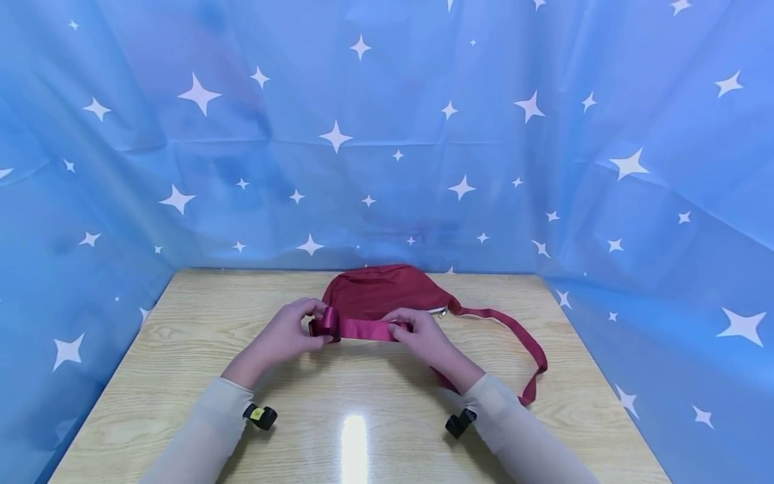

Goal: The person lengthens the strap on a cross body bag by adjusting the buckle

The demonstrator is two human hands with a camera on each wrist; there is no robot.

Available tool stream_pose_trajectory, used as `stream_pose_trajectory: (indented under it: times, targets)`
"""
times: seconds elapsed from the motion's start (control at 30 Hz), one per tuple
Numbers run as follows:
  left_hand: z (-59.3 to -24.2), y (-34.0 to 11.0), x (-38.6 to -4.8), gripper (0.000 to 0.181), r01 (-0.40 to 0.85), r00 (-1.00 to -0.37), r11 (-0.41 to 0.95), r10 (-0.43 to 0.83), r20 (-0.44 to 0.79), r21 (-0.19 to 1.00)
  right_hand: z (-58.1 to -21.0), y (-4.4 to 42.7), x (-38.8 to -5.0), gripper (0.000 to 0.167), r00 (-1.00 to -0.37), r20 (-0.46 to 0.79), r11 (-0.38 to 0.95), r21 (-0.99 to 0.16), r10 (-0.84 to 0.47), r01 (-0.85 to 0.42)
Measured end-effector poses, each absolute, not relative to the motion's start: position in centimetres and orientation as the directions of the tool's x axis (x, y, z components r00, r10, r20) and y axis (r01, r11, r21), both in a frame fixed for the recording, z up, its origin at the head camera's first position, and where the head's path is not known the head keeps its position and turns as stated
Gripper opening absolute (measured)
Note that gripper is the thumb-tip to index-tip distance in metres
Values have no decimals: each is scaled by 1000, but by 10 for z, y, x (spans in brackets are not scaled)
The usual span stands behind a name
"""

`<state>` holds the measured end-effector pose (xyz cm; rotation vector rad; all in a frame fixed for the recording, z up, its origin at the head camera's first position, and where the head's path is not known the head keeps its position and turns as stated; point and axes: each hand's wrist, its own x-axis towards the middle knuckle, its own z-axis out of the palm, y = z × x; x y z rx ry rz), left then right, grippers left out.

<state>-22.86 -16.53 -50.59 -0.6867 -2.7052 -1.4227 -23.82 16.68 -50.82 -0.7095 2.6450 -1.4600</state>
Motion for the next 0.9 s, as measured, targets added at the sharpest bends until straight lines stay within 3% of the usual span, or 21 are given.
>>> stream_pose_trajectory:
  times: [0.17,0.4,0.57,0.9]
  targets:
    - [-504,-171,-229,45,400,-898,497,382,220,770,-507,170,-240,15,-865,143,490,-774,-481,-400]
    - [-503,-167,-229,44,436,-878,479,410,245,762,-503,138,-236,47,-819,62,502,-762,-571,-408]
    - [-503,-166,-228,45,436,-880,478,403,251,762,-508,113,-239,39,-808,60,464,-793,-586,-395]
    - [-502,-165,-228,46,437,-878,476,409,248,763,-516,100,-240,15,-852,116,387,-854,-511,-348]
